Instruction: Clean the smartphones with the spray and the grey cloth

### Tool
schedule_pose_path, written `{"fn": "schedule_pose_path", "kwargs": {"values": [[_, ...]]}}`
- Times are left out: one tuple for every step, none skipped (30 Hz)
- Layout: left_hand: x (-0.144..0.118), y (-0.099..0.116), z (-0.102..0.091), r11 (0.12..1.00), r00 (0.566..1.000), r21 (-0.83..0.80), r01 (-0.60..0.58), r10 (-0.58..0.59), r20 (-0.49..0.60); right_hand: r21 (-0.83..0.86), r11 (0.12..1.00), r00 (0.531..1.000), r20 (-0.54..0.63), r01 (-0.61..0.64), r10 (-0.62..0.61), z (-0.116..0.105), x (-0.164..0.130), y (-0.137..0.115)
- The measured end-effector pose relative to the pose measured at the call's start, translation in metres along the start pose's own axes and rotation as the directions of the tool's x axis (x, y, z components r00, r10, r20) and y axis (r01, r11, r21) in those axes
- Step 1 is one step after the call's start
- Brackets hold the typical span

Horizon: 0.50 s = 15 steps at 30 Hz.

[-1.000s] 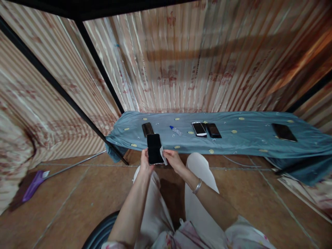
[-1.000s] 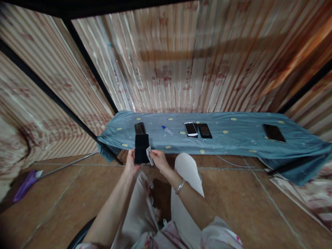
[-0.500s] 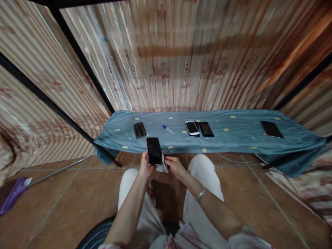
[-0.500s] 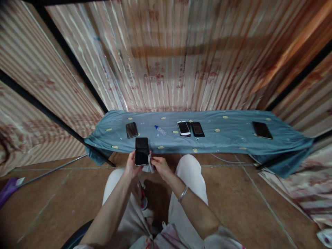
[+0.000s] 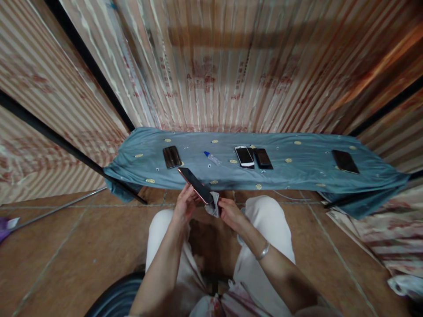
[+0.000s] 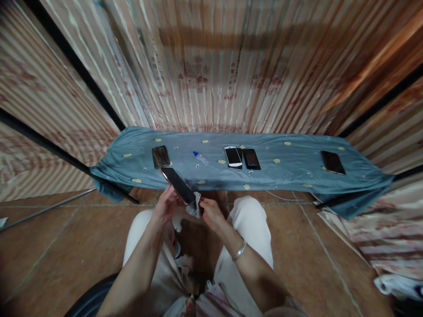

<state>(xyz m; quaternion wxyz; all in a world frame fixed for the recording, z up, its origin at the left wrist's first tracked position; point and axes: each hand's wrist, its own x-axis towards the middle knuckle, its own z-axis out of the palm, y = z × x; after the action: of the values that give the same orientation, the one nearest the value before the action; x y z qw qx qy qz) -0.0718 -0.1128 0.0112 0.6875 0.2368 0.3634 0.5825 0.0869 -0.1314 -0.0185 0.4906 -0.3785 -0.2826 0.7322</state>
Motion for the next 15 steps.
{"fn": "schedule_pose_path", "kwargs": {"values": [[-0.001, 0.001, 0.000, 1.000, 1.000, -0.001, -0.012, 0.012, 0.002, 0.008, 1.000, 1.000, 0.001, -0.002, 0.002, 0.000, 0.000, 0.000], [-0.002, 0.002, 0.000, 1.000, 1.000, -0.003, -0.023, 0.023, 0.003, 0.014, 1.000, 1.000, 0.001, -0.004, 0.004, 0.001, 0.001, 0.001], [-0.003, 0.002, 0.000, 0.999, 0.999, -0.005, -0.032, 0.032, 0.003, 0.016, 1.000, 1.000, -0.004, -0.002, 0.002, 0.001, 0.002, 0.001], [-0.003, 0.003, 0.000, 0.999, 0.999, -0.005, -0.041, 0.041, 0.003, 0.017, 1.000, 1.000, -0.012, 0.001, 0.000, 0.001, 0.003, 0.002], [-0.004, 0.003, 0.000, 0.999, 0.999, -0.002, -0.049, 0.049, 0.003, 0.017, 1.000, 1.000, -0.022, 0.004, -0.004, 0.001, 0.005, 0.004], [-0.005, 0.003, 0.000, 0.998, 0.998, 0.003, -0.056, 0.056, 0.000, 0.017, 1.000, 0.999, -0.032, 0.008, -0.008, 0.001, 0.006, 0.005], [-0.005, 0.004, -0.001, 0.998, 0.998, 0.011, -0.060, 0.060, -0.005, 0.017, 1.000, 0.999, -0.043, 0.012, -0.012, 0.001, 0.008, 0.006], [-0.006, 0.005, -0.002, 0.998, 0.998, 0.018, -0.064, 0.064, -0.013, 0.015, 1.000, 0.999, -0.051, 0.017, -0.016, 0.001, 0.009, 0.008], [-0.007, 0.005, -0.004, 0.998, 0.998, 0.026, -0.065, 0.066, -0.026, 0.008, 1.000, 0.998, -0.056, 0.020, -0.019, 0.001, 0.010, 0.009], [-0.008, 0.006, -0.005, 0.998, 0.997, 0.033, -0.062, 0.063, -0.043, -0.006, 1.000, 0.998, -0.057, 0.022, -0.022, 0.001, 0.011, 0.011], [-0.009, 0.007, -0.007, 0.998, 0.996, 0.040, -0.058, 0.060, -0.064, -0.028, 0.999, 0.998, -0.055, 0.025, -0.026, 0.001, 0.011, 0.012], [-0.010, 0.007, -0.008, 0.997, 0.995, 0.046, -0.054, 0.058, -0.083, -0.054, 0.998, 0.998, -0.049, 0.029, -0.032, 0.002, 0.012, 0.014], [-0.010, 0.008, -0.009, 0.997, 0.994, 0.051, -0.052, 0.057, -0.098, -0.084, 0.996, 0.998, -0.044, 0.032, -0.036, 0.002, 0.012, 0.015], [-0.010, 0.008, -0.010, 0.997, 0.992, 0.055, -0.053, 0.059, -0.110, -0.112, 0.993, 0.998, -0.044, 0.037, -0.042, 0.003, 0.012, 0.017], [-0.010, 0.008, -0.010, 0.997, 0.991, 0.056, -0.059, 0.066, -0.121, -0.138, 0.989, 0.997, -0.051, 0.046, -0.054, 0.003, 0.012, 0.019]]}}
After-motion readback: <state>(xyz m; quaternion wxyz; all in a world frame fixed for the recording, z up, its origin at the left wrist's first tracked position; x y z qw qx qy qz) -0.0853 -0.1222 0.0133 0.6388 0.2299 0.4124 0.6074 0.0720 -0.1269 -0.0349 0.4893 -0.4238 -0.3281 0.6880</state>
